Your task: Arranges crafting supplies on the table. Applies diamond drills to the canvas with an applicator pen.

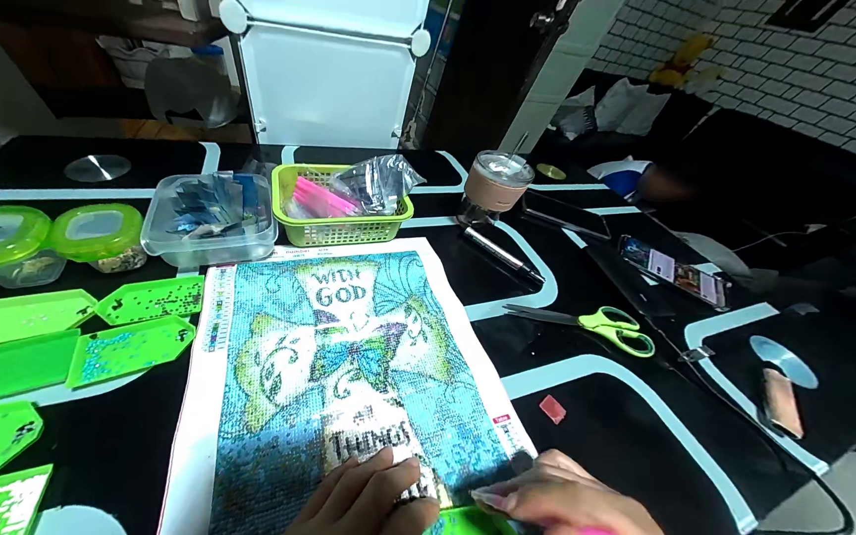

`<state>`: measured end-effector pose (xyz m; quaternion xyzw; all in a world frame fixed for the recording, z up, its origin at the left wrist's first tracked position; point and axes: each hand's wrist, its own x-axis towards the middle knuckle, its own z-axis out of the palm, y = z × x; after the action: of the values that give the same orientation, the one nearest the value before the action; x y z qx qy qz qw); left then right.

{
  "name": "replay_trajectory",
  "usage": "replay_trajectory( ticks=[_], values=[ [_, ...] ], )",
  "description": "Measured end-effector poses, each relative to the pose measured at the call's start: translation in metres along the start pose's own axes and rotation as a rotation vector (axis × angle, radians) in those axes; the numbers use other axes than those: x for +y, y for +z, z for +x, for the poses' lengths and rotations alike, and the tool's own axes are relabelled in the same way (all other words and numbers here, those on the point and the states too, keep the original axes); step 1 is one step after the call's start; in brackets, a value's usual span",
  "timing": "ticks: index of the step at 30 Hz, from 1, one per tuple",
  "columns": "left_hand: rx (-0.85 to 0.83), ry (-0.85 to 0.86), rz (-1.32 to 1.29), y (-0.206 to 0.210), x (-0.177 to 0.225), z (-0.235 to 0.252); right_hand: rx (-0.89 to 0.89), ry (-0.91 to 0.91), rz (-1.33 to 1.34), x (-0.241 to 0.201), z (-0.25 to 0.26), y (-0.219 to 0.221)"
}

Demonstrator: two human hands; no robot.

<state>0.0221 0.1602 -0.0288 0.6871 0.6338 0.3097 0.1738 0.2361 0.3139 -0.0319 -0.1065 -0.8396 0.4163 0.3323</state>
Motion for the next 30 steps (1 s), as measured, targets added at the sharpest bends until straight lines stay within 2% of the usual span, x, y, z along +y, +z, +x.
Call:
replay_trajectory(
  ticks=[2, 6, 10, 12, 22, 30],
  values=[
    [-0.004, -0.004, -0.005, 0.0, 0.0, 0.0, -0.015, -0.068, -0.128, 0.002, -0.008, -0.003],
    [-0.02, -0.023, -0.004, -0.001, 0.001, -0.001, 0.011, -0.076, -0.174, 0.0, -0.016, -0.005],
    [-0.031, -0.022, -0.004, -0.002, 0.001, 0.0, -0.202, -0.011, -0.332, 0.001, -0.014, -0.005],
    [-0.035, -0.025, -0.009, -0.003, 0.001, 0.0, -0.232, -0.001, -0.333, 0.002, -0.015, -0.003],
    [-0.021, -0.063, -0.047, -0.007, 0.004, 0.002, -0.079, -0.051, -0.421, 0.005, -0.019, -0.018],
    [-0.015, -0.075, -0.099, -0.008, 0.003, 0.003, -0.125, -0.032, -0.412, 0.005, -0.018, -0.017]
  ],
)
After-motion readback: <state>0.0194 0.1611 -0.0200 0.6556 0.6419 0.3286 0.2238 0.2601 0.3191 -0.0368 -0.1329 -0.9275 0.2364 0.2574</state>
